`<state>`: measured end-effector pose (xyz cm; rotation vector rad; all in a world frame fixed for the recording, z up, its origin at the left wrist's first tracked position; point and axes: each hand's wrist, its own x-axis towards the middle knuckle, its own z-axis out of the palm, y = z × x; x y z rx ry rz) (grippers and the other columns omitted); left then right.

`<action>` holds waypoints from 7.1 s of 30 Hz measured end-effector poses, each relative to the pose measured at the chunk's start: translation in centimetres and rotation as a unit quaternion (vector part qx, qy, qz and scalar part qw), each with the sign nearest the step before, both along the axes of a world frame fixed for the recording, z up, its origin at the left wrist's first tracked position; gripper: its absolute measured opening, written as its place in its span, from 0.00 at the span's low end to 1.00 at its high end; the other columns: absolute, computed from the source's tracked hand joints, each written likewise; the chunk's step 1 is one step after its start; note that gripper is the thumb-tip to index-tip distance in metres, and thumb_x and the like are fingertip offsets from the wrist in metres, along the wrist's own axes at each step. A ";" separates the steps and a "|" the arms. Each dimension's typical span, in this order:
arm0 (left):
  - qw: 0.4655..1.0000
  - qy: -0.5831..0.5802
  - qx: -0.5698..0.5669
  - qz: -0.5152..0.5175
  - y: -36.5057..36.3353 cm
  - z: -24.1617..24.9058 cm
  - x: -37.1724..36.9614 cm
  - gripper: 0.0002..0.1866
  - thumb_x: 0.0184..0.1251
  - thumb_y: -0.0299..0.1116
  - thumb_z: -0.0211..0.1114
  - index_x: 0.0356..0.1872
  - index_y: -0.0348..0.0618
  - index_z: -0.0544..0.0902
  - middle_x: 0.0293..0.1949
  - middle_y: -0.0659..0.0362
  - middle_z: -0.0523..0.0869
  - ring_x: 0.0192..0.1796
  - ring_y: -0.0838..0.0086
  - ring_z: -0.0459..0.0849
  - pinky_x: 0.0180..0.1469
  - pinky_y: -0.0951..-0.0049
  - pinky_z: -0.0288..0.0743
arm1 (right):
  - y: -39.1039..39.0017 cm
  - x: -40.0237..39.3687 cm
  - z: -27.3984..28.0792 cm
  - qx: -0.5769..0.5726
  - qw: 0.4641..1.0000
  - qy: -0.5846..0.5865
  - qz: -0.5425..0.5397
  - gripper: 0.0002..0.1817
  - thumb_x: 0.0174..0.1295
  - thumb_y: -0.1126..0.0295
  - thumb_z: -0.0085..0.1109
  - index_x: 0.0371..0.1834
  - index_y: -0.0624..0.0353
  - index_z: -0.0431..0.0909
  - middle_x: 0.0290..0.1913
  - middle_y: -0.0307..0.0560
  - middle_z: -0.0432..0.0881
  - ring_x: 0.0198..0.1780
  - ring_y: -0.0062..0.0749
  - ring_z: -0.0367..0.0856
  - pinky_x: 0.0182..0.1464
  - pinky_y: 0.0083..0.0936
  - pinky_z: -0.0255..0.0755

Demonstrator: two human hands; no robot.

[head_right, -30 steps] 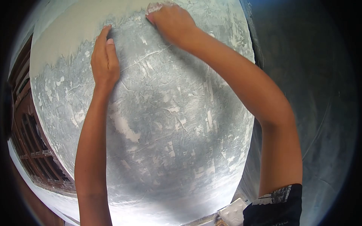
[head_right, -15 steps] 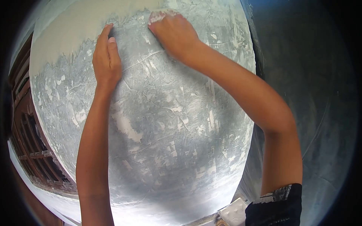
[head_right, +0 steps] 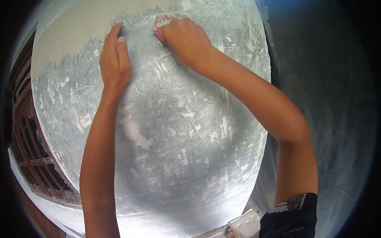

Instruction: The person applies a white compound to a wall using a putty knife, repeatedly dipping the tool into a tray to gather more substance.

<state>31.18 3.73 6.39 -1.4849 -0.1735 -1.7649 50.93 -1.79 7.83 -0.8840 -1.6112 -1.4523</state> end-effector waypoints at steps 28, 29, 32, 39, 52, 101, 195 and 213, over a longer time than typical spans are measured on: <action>1.000 0.000 -0.004 0.001 -0.1 0.0 0.0 0.21 0.76 0.36 0.49 0.61 0.32 0.77 0.60 0.38 0.81 0.66 0.45 0.77 0.73 0.53 0.64 | 0.6 -1.6 0.9 0.053 0.998 -0.032 0.006 0.07 0.60 0.77 0.55 0.37 0.59 0.82 0.37 0.59 0.84 0.41 0.53 0.86 0.40 0.44 0.80; 1.000 0.000 -0.003 0.001 -0.1 -0.1 0.0 0.21 0.76 0.36 0.49 0.61 0.32 0.77 0.60 0.38 0.81 0.66 0.45 0.77 0.73 0.53 0.64 | 0.2 -1.8 -1.0 0.046 0.998 -0.008 -0.033 0.08 0.62 0.73 0.56 0.38 0.48 0.85 0.35 0.55 0.85 0.41 0.50 0.86 0.39 0.43 0.80; 1.000 0.001 0.003 0.008 0.0 -0.1 0.1 0.22 0.76 0.36 0.49 0.61 0.32 0.77 0.61 0.38 0.81 0.66 0.45 0.77 0.73 0.54 0.63 | -1.0 -0.8 -0.9 0.036 0.999 -0.003 0.030 0.09 0.61 0.73 0.56 0.38 0.47 0.85 0.35 0.54 0.85 0.39 0.50 0.87 0.39 0.43 0.80; 1.000 -0.009 -0.007 0.021 0.0 -0.2 0.1 0.22 0.76 0.36 0.49 0.61 0.32 0.77 0.61 0.38 0.80 0.67 0.46 0.77 0.74 0.53 0.63 | 2.7 1.3 12.0 0.029 0.997 0.060 0.040 0.10 0.63 0.68 0.53 0.29 0.58 0.81 0.33 0.64 0.83 0.37 0.56 0.85 0.39 0.47 0.79; 0.999 -0.002 -0.017 0.045 0.1 -0.2 0.1 0.23 0.78 0.37 0.45 0.65 0.37 0.75 0.64 0.43 0.78 0.68 0.50 0.76 0.70 0.60 0.66 | 2.4 1.0 12.0 0.120 0.989 0.079 0.040 0.11 0.64 0.68 0.52 0.30 0.59 0.82 0.32 0.64 0.83 0.38 0.56 0.85 0.41 0.46 0.79; 0.860 0.022 -0.465 -0.210 -9.1 -42.0 15.9 0.40 0.79 0.62 0.34 0.73 0.35 0.65 0.72 0.43 0.69 0.77 0.52 0.63 0.78 0.50 0.54 | -9.3 22.0 -45.9 -0.582 0.388 0.606 0.378 0.17 0.73 0.60 0.59 0.50 0.65 0.83 0.42 0.45 0.87 0.42 0.26 0.86 0.46 0.26 0.83; 0.508 0.015 -0.849 -0.145 -21.0 -76.9 21.5 0.30 0.79 0.44 0.47 0.73 0.32 0.65 0.71 0.38 0.70 0.75 0.46 0.65 0.76 0.53 0.57 | -18.0 27.9 -87.5 -0.569 -0.094 0.708 0.408 0.27 0.69 0.59 0.63 0.65 0.59 0.66 0.49 0.43 0.82 0.48 0.31 0.86 0.52 0.35 0.84; 0.810 0.032 -0.532 -0.244 -17.5 -44.4 19.8 0.36 0.78 0.53 0.41 0.74 0.31 0.61 0.73 0.37 0.67 0.76 0.45 0.63 0.77 0.49 0.54 | -13.3 20.3 -52.1 -0.460 0.192 0.603 0.624 0.13 0.68 0.78 0.58 0.55 0.66 0.74 0.46 0.52 0.84 0.43 0.40 0.89 0.39 0.35 0.91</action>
